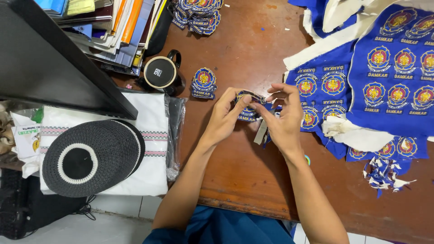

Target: The person uses scissors to cut circular patches from a blue fabric sheet printed with repeating logos. They trim the edges of the patches, stack them on the table, and then cut a larger rectangular piece from the remaining fabric.

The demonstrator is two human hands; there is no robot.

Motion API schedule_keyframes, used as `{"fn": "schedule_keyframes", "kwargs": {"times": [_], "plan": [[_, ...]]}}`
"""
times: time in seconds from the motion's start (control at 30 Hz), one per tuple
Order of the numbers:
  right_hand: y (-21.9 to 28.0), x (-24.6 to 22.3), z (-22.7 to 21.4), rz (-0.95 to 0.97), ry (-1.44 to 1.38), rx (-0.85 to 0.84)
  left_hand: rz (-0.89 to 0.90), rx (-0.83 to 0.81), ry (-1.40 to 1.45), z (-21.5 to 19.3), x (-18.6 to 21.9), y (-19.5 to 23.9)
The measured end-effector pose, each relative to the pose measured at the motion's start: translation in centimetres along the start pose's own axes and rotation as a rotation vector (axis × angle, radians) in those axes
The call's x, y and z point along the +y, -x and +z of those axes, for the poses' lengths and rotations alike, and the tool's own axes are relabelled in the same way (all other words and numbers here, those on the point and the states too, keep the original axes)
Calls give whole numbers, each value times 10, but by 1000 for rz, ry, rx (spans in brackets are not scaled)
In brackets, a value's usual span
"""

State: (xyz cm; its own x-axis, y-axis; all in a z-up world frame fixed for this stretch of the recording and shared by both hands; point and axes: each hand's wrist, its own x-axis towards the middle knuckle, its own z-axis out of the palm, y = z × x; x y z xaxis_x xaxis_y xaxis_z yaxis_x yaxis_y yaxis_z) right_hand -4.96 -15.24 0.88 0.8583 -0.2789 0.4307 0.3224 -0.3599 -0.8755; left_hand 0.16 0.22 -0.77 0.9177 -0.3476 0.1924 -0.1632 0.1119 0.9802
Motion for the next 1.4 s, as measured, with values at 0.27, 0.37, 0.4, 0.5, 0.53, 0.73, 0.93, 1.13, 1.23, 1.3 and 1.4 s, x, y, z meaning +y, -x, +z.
{"fn": "schedule_keyframes", "kwargs": {"times": [0.27, 0.37, 0.4, 0.5, 0.53, 0.73, 0.93, 1.13, 1.23, 1.3, 1.4], "plan": [[26, -9, 29, 322, -89, -192, -144, -55, -33, 24, 6, 13], [22, 4, 27, 313, -182, -234, -143, -94, -58, 17, 31, 8], [22, 10, 25, 303, -232, -258, -156, -129, -60, 14, 38, 7], [19, 15, 25, 347, -394, -232, 97, 24, -102, 3, 33, 8], [22, 23, 28, 344, -395, -237, 100, 29, -104, 3, 30, 7], [31, 25, 40, 479, -566, -116, 290, 107, -292, 6, 3, 4], [32, 10, 47, 414, -322, -93, 97, 180, -204, 7, 36, 17], [39, 17, 75, 421, -298, -19, -418, 132, -415, -15, 46, 50], [38, 33, 84, 397, -172, -123, -301, 223, -544, -37, 11, 64], [31, 32, 88, 455, -142, -263, -223, 297, -678, -56, -14, 66], [21, 35, 96, 513, -169, -308, -113, 380, -763, -56, -1, 71]]}}
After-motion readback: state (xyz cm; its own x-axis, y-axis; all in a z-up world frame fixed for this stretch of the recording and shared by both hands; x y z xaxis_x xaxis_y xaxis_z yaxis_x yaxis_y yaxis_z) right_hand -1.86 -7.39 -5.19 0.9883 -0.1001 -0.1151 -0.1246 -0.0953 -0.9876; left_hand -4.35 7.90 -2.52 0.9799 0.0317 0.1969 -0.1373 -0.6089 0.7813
